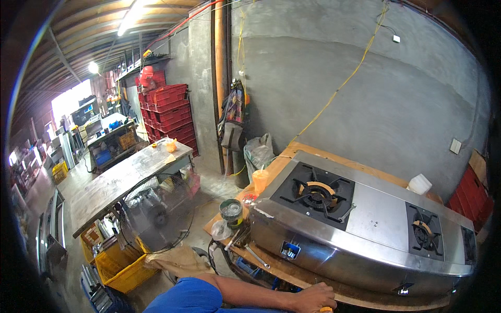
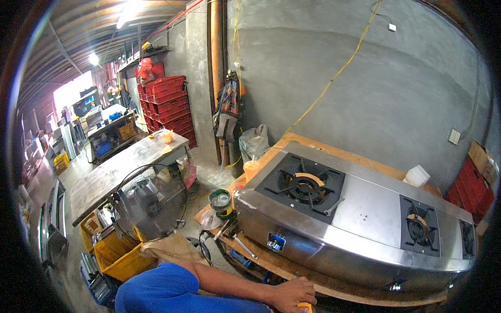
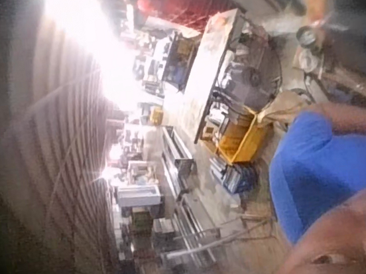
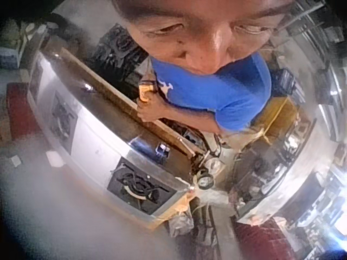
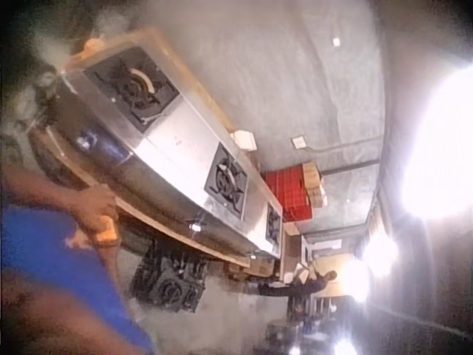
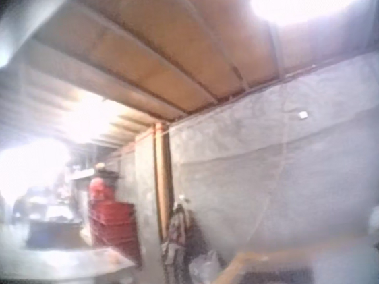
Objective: The person installs a metal control panel onto a stainless steel gas cooktop using a cordless drill and screws. They align the panel, drive screws into place, and test the knob operation.
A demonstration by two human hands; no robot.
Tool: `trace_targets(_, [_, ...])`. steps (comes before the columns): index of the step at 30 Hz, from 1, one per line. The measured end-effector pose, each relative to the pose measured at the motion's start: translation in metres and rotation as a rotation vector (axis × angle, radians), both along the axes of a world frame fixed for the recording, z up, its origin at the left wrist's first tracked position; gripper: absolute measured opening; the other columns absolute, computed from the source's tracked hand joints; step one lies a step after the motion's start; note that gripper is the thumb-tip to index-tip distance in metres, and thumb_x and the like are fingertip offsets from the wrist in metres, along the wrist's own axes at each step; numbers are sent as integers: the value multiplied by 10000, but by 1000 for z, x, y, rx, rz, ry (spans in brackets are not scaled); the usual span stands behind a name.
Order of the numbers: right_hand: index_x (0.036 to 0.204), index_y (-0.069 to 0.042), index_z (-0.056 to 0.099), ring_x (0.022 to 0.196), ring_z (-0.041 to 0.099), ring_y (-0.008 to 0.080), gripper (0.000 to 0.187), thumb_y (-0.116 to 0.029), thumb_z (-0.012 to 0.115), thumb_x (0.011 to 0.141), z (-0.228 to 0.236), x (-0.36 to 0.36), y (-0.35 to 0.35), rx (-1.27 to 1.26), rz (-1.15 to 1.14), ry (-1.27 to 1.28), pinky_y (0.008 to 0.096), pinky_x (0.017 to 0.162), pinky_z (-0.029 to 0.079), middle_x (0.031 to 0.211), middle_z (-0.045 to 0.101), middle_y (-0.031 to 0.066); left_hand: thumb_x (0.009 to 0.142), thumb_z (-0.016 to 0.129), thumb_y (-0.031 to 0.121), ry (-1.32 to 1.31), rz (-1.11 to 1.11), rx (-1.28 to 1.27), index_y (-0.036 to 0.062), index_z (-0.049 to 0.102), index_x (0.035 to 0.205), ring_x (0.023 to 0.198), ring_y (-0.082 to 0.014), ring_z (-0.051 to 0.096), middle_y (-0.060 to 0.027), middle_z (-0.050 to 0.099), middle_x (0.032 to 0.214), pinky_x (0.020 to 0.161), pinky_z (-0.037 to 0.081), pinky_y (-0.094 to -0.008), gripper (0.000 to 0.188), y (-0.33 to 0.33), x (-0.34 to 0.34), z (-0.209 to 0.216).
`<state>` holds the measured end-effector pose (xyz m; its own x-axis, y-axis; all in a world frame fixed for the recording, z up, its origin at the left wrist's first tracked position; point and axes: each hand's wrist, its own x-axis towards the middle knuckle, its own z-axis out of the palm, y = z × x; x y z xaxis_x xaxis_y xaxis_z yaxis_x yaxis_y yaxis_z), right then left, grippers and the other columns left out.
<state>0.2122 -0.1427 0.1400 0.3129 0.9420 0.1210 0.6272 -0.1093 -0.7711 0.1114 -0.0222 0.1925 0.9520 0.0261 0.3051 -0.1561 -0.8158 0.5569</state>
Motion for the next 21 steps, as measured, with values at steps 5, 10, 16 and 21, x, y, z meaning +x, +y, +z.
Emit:
trace_targets(5, [1185,-46,607,931,682,235,486,-315,744,805,-3,6,-6,-1,21,-4,374,792,555,1053,698,115,860,575,517,-5,16,-12,44,674,1025,974,-348,561,-171,626,1000,882,402,-478,511,-5,6,-3])
trace_targets(10, [1186,-42,606,933,681,231,487,-313,745,806,-8,12,-13,1,28,-10,374,794,555,1052,698,115,866,571,513,-10,22,-26,42,674,1030,980,-350,563,-172,629,1010,888,403,-479,510,-10,13,-11])
trace_targets(16, [1188,-37,605,935,681,225,489,-311,746,808,-17,18,-27,2,18,-24,373,797,556,1050,697,114,873,567,508,-37,27,-47,39,673,1036,988,-352,566,-174,633,1023,894,404,-481,509,-17,14,-9])
trace_targets(21, [1189,-33,604,936,680,220,491,-309,747,810,-25,19,-59,99,-19,-54,373,800,556,1049,697,114,805,653,430,45,-34,-97,30,668,1104,1066,-390,566,-193,648,1066,955,419,-507,499,-8,12,8])
